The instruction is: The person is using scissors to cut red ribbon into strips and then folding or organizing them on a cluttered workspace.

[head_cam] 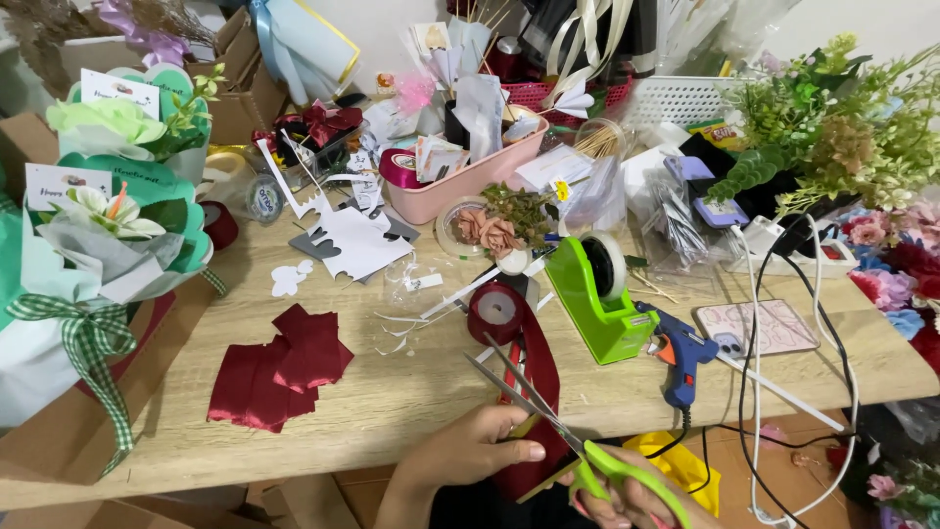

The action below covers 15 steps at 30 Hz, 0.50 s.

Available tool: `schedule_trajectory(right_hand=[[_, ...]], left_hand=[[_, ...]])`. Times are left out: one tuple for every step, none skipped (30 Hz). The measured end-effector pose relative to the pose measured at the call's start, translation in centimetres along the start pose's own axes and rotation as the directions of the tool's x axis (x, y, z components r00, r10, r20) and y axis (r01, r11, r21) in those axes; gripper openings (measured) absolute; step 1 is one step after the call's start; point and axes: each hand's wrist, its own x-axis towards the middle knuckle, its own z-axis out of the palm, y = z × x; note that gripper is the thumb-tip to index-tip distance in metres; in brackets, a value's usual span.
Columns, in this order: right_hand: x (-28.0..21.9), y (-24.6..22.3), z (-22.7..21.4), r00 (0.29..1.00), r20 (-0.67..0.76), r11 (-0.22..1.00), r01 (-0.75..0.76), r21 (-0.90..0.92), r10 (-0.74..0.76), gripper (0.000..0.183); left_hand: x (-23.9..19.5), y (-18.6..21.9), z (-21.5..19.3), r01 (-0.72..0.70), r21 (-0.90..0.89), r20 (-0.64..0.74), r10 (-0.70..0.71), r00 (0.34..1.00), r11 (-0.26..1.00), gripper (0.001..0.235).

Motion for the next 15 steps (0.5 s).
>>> schedule_trajectory(right_hand=[[-0.3, 0.7, -1.3, 0.995, -0.040, 0.995, -0.091, 0.031, 0.092, 0.083], [-0.7, 1.4, -2.6, 0.979, -0.078, 0.981, -0.181, 0.068, 0.186, 0.087], [-0.9, 2.0, -3.2, 0.979, -0.078, 0.981, -0.181, 0.068, 0.186, 0.087], [-1.0, 2.5, -3.9, 0.989, -0.110, 0.995, -0.095, 0.032, 0.098, 0.069], [-1.1, 2.9, -4.7, 0.990, -0.138, 1.000, -0.009, -0.006, 0.008, 0.052], [-1.1, 1.9, -4.4, 0.990, -0.138, 1.000, -0.009, -0.009, 0.008, 0.052], [-1.1, 0.8, -4.0, 0.951, -0.309, 0.971, -0.080, -0.225, 0.007, 0.046], [-1.1, -0.1, -3.6, 0.884, -0.467, 0.893, -0.180, -0.412, -0.036, 0.041], [-0.1, -1.4, -2.4, 0.883, -0.468, 0.893, -0.178, -0.413, -0.040, 0.041], [0.9, -2.6, -1.1, 0.758, -0.652, 0.793, -0.402, -0.457, 0.009, 0.040], [1.8, -3.8, 0.2, 0.591, -0.807, 0.661, -0.611, -0.435, 0.015, 0.042], [2.0, -3.8, 0.0, 0.590, -0.808, 0.664, -0.607, -0.437, 0.007, 0.042], [2.3, -3.9, -0.1, 0.583, -0.812, 0.453, -0.717, -0.530, -0.028, 0.039], [2.4, -3.8, -0.2, 0.582, -0.811, 0.211, -0.786, -0.581, -0.061, 0.036], [3.1, -4.0, 0.1, 0.582, -0.810, 0.213, -0.785, -0.581, -0.065, 0.036]], left_hand=[[-0.1, 0.3, 0.0, 0.033, -0.005, 0.003, -0.032, 0.999, 0.999, 0.037], [-0.3, 0.5, 0.0, 0.066, -0.011, 0.006, -0.066, 0.998, 0.998, 0.032], [-0.4, 0.7, 0.2, 0.067, -0.012, 0.006, -0.066, 0.998, 0.998, 0.032], [-0.4, 1.0, 0.3, 0.006, -0.156, -0.013, -0.008, 1.000, 0.988, 0.023], [-0.4, 1.2, 0.4, -0.057, -0.296, -0.040, 0.047, 0.998, 0.953, 0.039], [-0.3, 0.5, 0.3, -0.060, -0.296, -0.040, 0.050, 0.998, 0.953, 0.039], [-0.2, -0.2, 0.3, -0.064, -0.359, -0.099, 0.030, 0.995, 0.931, 0.040], [-0.1, -1.0, 0.1, -0.070, -0.418, -0.154, 0.005, 0.988, 0.906, 0.042], [-0.5, -0.7, 0.2, -0.070, -0.415, -0.152, 0.007, 0.988, 0.907, 0.042], [-0.8, -0.5, 0.2, -0.080, -0.404, -0.207, -0.005, 0.978, 0.911, 0.040], [-1.1, -0.3, 0.3, -0.090, -0.391, -0.261, -0.017, 0.965, 0.916, 0.038], [-1.4, 0.3, 0.5, -0.092, -0.386, -0.257, -0.011, 0.966, 0.918, 0.038], [-1.7, 0.8, 0.7, -0.015, -0.352, -0.306, -0.099, 0.947, 0.936, 0.039], [-2.1, 1.3, 1.0, 0.065, -0.324, -0.358, -0.186, 0.915, 0.944, 0.042], [-2.0, 0.7, 1.4, 0.063, -0.321, -0.358, -0.183, 0.916, 0.945, 0.042]])
